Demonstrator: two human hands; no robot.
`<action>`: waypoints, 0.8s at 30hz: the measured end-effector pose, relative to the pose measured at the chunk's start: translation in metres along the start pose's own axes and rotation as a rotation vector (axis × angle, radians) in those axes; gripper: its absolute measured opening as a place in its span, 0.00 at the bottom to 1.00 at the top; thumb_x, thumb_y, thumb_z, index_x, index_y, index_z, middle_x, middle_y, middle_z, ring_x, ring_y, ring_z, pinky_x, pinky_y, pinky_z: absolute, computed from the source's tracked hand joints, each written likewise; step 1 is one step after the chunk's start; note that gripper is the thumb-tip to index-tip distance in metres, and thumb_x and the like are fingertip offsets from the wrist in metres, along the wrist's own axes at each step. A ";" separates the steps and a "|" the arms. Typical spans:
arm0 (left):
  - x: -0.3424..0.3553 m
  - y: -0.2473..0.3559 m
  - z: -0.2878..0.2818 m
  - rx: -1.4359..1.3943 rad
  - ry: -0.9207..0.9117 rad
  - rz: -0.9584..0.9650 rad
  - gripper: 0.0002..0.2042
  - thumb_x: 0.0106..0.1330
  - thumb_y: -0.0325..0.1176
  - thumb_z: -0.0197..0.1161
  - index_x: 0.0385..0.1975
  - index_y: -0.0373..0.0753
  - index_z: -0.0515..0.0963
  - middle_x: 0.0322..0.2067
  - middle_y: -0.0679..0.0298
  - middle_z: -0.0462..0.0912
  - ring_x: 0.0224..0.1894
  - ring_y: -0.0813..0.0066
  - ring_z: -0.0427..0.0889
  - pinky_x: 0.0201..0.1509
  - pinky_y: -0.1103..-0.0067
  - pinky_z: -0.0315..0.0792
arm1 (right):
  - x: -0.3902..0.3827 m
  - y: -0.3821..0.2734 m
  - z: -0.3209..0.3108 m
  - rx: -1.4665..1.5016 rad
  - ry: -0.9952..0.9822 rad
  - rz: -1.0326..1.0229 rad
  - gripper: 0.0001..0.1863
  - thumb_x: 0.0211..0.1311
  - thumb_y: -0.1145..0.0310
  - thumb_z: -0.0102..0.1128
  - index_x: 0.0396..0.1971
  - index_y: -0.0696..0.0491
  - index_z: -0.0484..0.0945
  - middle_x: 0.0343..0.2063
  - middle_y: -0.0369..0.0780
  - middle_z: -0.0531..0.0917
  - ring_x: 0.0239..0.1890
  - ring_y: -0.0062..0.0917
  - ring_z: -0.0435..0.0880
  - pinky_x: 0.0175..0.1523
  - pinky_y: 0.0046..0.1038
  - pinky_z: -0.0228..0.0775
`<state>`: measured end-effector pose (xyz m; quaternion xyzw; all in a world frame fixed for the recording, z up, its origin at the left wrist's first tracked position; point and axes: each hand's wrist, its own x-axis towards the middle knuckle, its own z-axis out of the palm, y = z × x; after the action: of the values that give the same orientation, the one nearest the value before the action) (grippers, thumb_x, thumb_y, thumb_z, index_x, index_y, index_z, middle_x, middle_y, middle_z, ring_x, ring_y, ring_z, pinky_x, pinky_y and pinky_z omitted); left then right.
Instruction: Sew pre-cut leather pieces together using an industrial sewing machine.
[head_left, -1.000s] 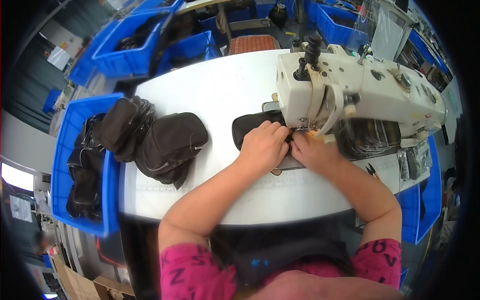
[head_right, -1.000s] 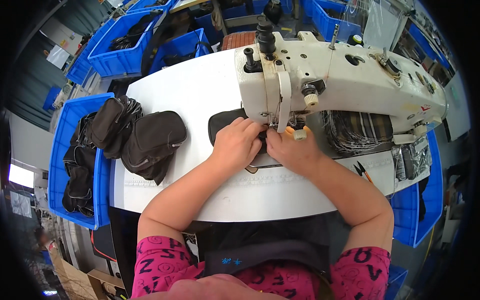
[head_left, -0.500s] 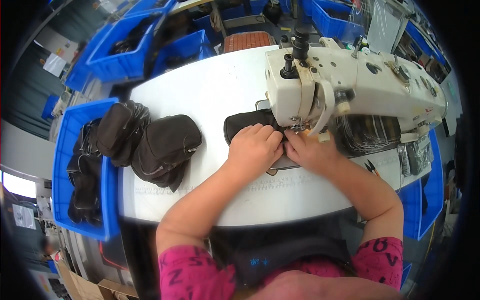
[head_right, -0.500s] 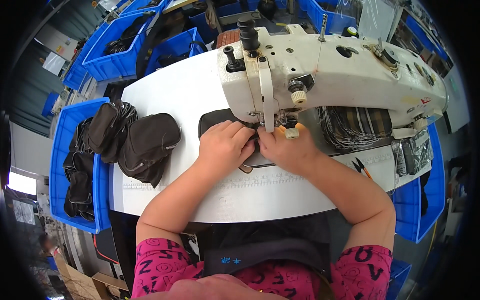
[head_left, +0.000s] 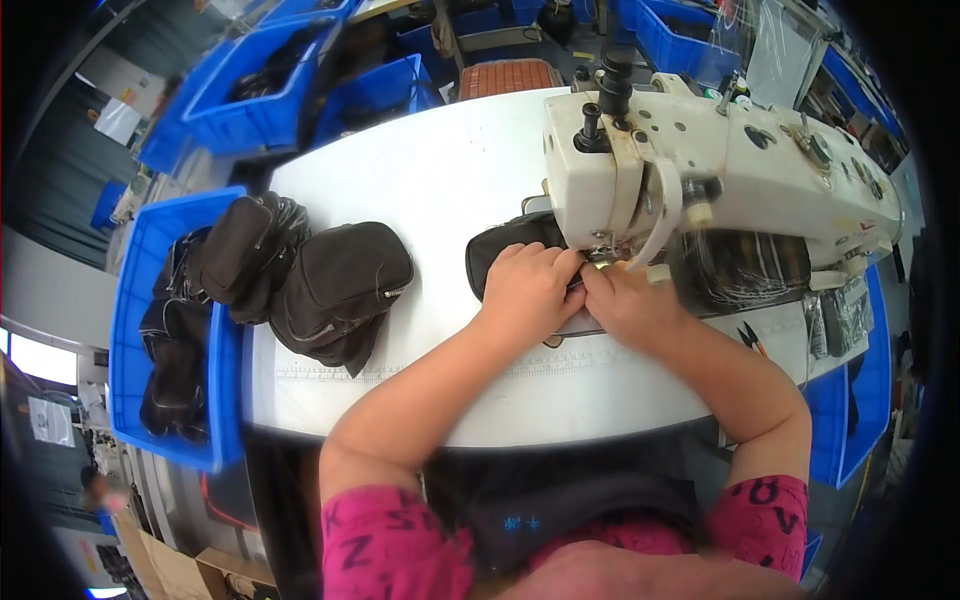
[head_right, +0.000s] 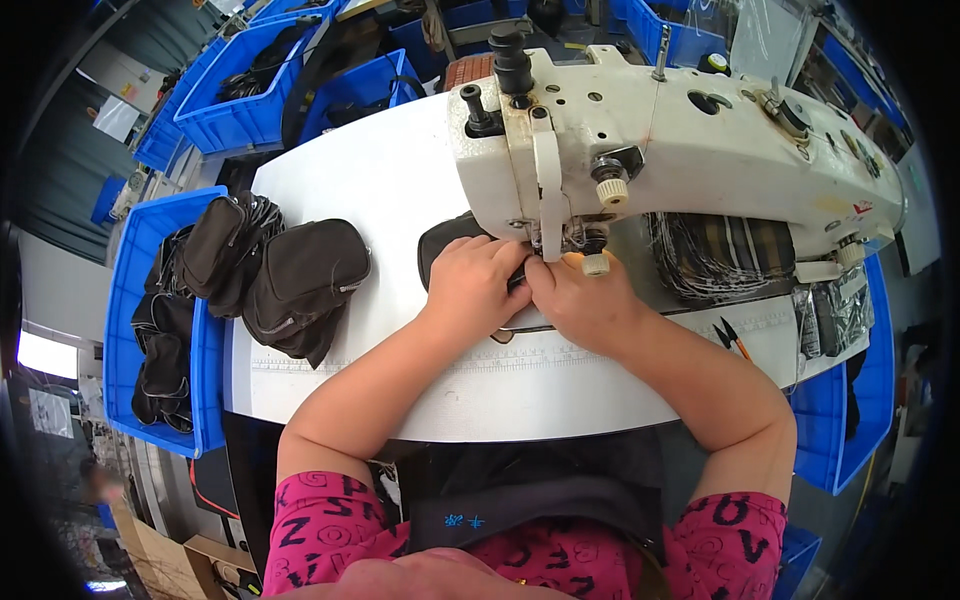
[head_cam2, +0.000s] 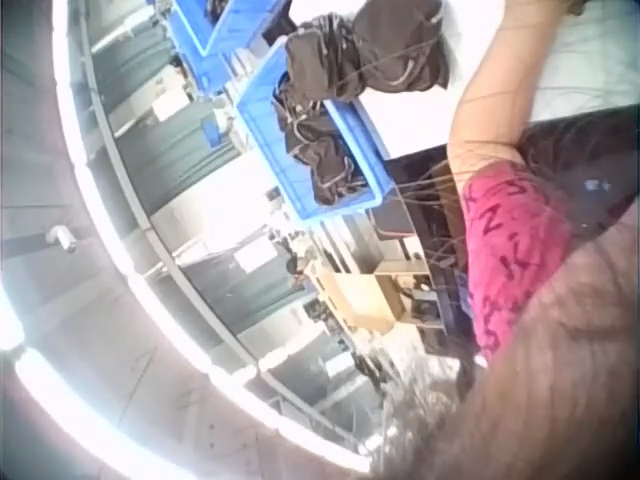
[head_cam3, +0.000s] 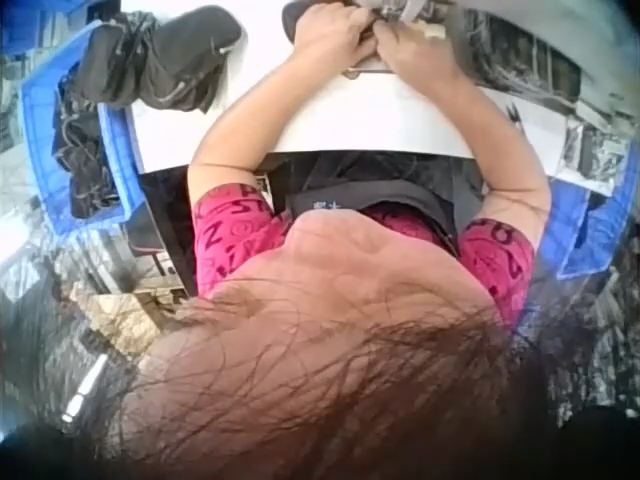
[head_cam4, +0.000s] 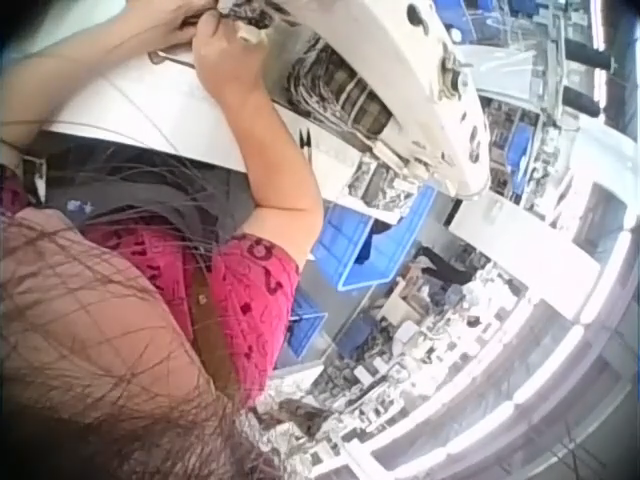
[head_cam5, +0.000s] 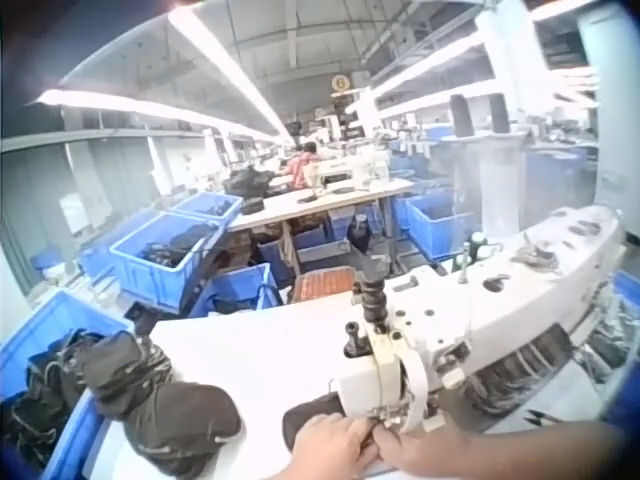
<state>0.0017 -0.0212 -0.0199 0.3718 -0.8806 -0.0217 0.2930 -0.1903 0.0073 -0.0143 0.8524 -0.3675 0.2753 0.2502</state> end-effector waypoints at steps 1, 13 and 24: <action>0.000 -0.001 0.001 0.000 -0.001 0.002 0.14 0.52 0.36 0.73 0.34 0.43 0.76 0.28 0.66 0.80 0.34 0.65 0.81 0.42 0.68 0.74 | -0.001 0.000 0.000 -0.001 0.001 0.002 0.10 0.44 0.70 0.65 0.30 0.51 0.78 0.20 0.32 0.73 0.23 0.21 0.78 0.26 0.27 0.69; -0.002 0.002 -0.005 0.029 -0.015 -0.032 0.14 0.50 0.29 0.72 0.36 0.43 0.79 0.32 0.66 0.84 0.38 0.63 0.84 0.39 0.68 0.79 | -0.013 0.003 0.010 -0.258 -0.159 -0.088 0.10 0.45 0.64 0.66 0.31 0.46 0.84 0.36 0.30 0.75 0.32 0.18 0.74 0.29 0.33 0.70; 0.001 -0.004 -0.006 -0.089 0.018 -0.087 0.17 0.48 0.26 0.73 0.39 0.45 0.79 0.33 0.67 0.83 0.37 0.62 0.82 0.41 0.67 0.76 | -0.010 0.008 0.018 0.041 -0.120 0.053 0.12 0.50 0.64 0.70 0.33 0.48 0.77 0.25 0.32 0.76 0.27 0.24 0.80 0.29 0.35 0.73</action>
<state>0.0066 -0.0233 -0.0158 0.3965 -0.8590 -0.0703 0.3161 -0.1974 -0.0042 -0.0319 0.8623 -0.3985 0.2376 0.2031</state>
